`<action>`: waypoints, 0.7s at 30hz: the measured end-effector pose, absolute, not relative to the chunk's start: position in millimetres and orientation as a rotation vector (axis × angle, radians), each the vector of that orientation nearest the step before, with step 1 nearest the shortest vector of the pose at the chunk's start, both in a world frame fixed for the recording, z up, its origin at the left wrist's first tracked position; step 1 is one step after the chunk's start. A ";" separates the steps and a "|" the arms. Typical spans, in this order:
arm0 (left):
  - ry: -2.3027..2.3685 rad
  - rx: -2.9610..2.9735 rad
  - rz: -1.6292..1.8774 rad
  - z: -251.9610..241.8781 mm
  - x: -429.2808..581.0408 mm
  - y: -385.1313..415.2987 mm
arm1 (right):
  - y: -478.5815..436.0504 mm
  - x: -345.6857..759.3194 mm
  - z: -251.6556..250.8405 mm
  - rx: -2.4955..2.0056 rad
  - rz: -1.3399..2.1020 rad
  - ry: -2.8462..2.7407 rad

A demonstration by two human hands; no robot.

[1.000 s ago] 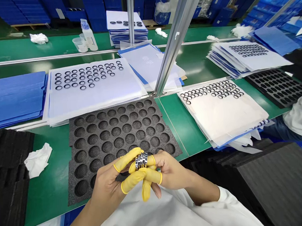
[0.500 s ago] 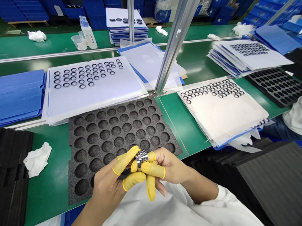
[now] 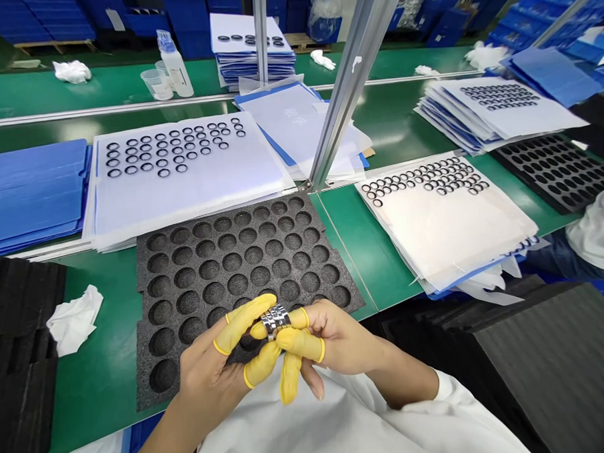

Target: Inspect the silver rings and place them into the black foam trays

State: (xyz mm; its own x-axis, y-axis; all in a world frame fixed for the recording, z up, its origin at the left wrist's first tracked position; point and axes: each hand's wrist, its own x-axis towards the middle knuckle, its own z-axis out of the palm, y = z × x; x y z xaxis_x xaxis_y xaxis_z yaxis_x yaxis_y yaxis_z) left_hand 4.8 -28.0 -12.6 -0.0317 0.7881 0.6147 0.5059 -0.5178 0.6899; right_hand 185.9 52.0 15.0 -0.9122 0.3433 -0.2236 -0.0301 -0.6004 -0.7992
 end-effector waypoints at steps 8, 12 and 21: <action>1.488 2.073 1.748 -32.1 1.9 -27.0 | 50.0 185.3 17.8 -0.520 2.522 -1.340; 1.533 2.032 1.781 -42.3 1.6 -27.2 | 48.2 186.6 18.3 -0.582 2.433 -1.433; 1.621 2.198 1.783 -41.5 3.8 -25.1 | 46.1 187.8 15.8 -0.647 2.264 -1.474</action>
